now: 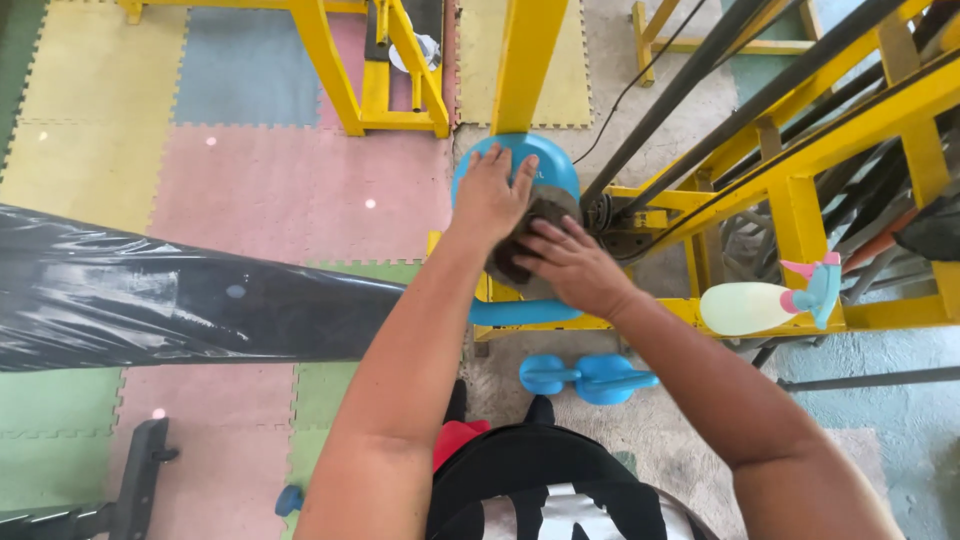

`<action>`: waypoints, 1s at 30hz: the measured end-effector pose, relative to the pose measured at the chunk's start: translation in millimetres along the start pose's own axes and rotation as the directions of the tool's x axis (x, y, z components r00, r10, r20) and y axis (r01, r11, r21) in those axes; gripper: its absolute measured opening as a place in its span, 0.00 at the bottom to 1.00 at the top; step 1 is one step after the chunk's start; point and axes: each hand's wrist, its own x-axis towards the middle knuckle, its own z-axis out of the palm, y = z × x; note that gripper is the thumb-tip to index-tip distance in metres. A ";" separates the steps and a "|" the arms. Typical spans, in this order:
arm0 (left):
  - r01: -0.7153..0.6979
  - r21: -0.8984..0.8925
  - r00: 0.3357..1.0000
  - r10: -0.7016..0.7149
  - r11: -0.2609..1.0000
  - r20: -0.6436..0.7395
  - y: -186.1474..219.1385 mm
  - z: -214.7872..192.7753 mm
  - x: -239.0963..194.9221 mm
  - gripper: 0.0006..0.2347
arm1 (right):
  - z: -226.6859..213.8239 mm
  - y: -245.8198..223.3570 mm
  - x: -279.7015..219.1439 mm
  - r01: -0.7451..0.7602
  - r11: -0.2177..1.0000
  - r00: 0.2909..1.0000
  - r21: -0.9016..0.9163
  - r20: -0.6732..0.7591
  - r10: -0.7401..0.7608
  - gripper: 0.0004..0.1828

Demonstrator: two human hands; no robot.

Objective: The person cleans a blue kettlebell by spraying it with a cleaning solution and wiping it with a cloth. They repeat this process for multiple kettlebells, placing each cleaned one on a yellow rack.

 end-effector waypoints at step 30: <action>0.054 0.185 0.937 -0.114 0.981 0.331 -13.0 8.6 27.9 0.24 | 13.9 42.4 -22.4 0.015 0.975 0.978 0.224 -0.204 0.032 0.26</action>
